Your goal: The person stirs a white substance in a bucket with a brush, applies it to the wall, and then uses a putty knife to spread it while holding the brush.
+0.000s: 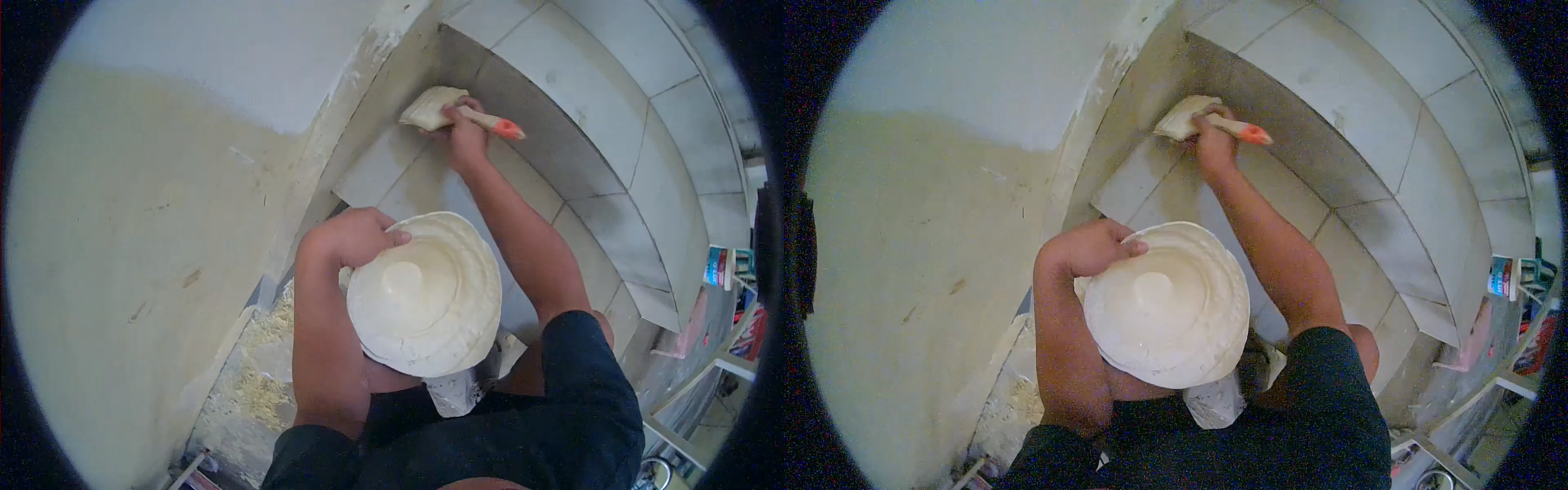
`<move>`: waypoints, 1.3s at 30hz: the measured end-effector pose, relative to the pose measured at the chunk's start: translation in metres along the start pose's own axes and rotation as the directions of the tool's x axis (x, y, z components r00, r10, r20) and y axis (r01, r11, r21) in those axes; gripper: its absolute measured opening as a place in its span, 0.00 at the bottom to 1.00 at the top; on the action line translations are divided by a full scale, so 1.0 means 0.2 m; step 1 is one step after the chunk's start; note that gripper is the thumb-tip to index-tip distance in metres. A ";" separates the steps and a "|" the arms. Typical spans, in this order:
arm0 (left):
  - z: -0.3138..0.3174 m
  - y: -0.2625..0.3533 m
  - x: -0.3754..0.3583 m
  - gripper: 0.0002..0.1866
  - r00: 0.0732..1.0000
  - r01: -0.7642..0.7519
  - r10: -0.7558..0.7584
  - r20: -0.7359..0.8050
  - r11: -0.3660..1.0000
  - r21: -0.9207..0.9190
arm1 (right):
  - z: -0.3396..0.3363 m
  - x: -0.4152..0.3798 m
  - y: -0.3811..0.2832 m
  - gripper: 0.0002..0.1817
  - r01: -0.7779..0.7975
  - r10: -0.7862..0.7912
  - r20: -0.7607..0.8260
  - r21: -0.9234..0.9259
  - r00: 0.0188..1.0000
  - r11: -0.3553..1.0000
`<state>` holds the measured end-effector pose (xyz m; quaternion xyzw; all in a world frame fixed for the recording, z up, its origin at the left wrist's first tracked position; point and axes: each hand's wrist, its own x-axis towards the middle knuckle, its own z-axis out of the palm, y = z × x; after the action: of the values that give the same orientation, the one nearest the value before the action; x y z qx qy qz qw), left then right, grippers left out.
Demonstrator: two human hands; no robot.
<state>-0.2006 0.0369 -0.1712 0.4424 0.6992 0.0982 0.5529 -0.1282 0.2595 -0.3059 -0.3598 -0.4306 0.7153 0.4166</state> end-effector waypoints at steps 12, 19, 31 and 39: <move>0.02 -0.06 -0.06 0.20 0.998 0.055 -0.054 -0.008 0.998 0.037 | 0.04 0.02 0.05 0.18 0.013 -0.013 -0.011 -0.017 1.000 1.000; 0.02 -0.01 -0.06 0.20 0.999 0.054 -0.054 0.003 0.998 0.027 | 0.05 0.00 -0.08 0.20 0.024 -0.022 -0.011 0.178 1.000 0.984; 0.02 -0.03 -0.01 0.20 0.999 0.047 -0.046 -0.008 0.998 0.046 | 0.03 -0.02 -0.08 0.19 -0.078 0.095 -0.062 0.233 0.994 0.969; 0.06 0.03 0.00 0.20 0.999 0.042 -0.042 0.009 0.998 0.046 | 0.17 0.12 -0.08 0.22 0.032 -0.031 -0.040 0.039 0.999 0.999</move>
<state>-0.1881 0.0360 -0.1718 0.4406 0.7077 0.0684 0.5480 -0.1636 0.2755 -0.2826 -0.3586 -0.4137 0.7098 0.4433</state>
